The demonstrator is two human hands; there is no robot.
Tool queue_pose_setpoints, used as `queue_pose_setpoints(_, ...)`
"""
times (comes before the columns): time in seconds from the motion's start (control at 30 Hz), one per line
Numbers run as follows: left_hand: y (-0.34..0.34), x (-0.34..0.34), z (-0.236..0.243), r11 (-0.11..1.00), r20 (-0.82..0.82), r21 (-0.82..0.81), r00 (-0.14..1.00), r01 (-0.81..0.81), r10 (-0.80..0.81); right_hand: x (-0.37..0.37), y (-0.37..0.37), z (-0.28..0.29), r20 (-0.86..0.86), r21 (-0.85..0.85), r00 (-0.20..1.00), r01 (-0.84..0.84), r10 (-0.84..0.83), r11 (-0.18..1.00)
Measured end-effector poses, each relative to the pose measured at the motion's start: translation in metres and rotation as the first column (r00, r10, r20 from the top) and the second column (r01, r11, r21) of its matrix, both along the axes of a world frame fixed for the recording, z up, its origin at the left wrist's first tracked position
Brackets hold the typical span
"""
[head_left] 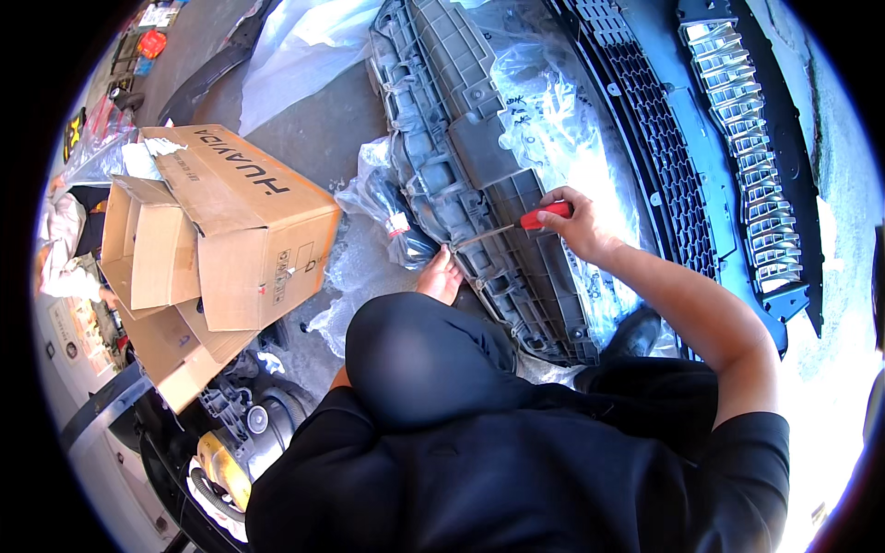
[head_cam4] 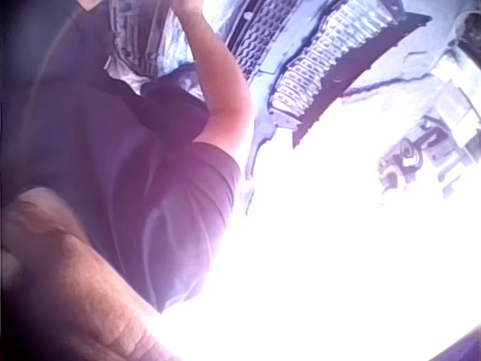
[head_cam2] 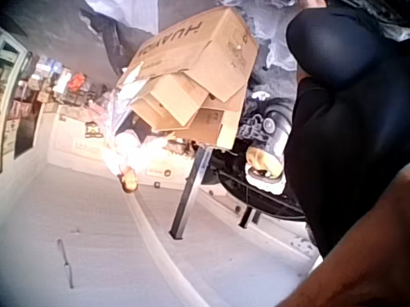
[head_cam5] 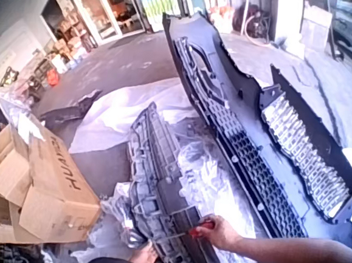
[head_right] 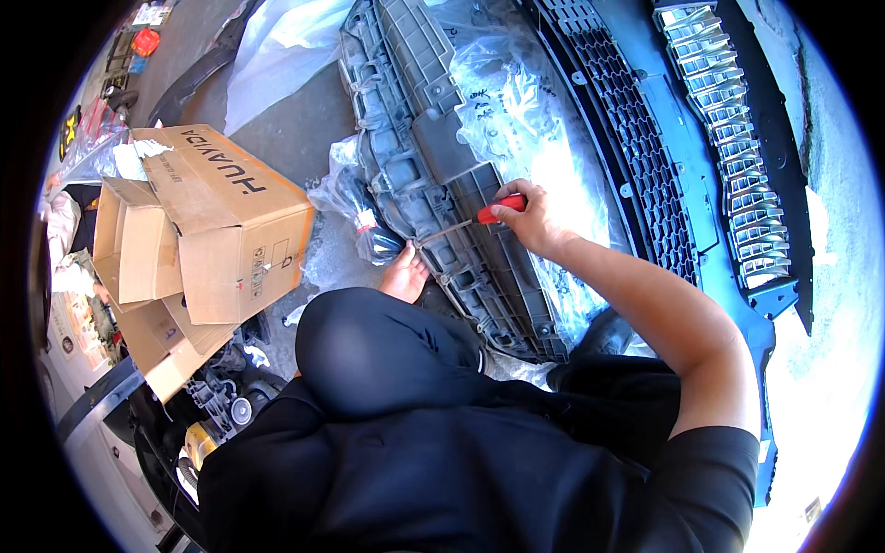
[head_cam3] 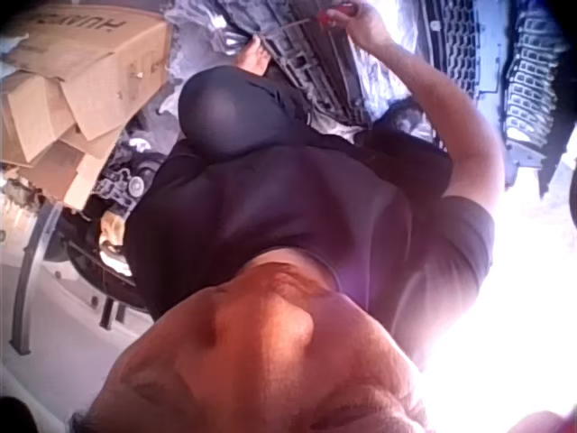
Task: The person manipulates large plastic automotive bumper and grille components by hand and uses a flathead screwdriver to pry or detach clips and panels.
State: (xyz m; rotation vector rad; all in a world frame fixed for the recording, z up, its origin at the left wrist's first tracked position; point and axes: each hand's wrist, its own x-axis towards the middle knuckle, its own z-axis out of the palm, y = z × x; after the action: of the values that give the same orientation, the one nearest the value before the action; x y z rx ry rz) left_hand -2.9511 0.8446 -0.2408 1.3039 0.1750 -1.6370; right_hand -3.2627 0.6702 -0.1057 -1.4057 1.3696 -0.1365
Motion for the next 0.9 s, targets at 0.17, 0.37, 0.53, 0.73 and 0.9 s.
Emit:
queue_pose_setpoints(0.17, 0.0, 0.002, -0.001, 0.999, 0.004, 0.041, 1.0, -0.014, 0.014, 0.006, -0.008, 0.003, -0.234, 0.202, 0.97, -0.024, 0.072, 0.979)
queue_pose_setpoints(0.37, -0.001, -0.002, 0.001, 0.998, 0.039, 0.054, 0.999, -0.025, 0.023, -0.007, 0.003, -0.002, 0.155, 0.003, 0.988, -0.024, 0.023, 1.0)
queue_pose_setpoints(0.53, -0.002, -0.001, 0.001, 1.0, 0.042, 0.024, 0.999, 0.015, -0.016, -0.006, -0.001, 0.003, -0.034, 0.281, 0.999, 0.028, -0.019, 0.959)
queue_pose_setpoints(0.73, -0.001, -0.004, 0.001, 1.0, 0.061, 0.004, 0.998, 0.016, -0.016, -0.009, 0.002, -0.003, -0.063, 0.075, 0.992, -0.107, 0.112, 0.991)
queue_pose_setpoints(0.9, -0.001, -0.004, -0.001, 1.0, 0.066, 0.027, 0.998, -0.014, 0.012, -0.004, 0.005, 0.0, 0.037, 0.051, 0.999, -0.04, 0.038, 0.998)
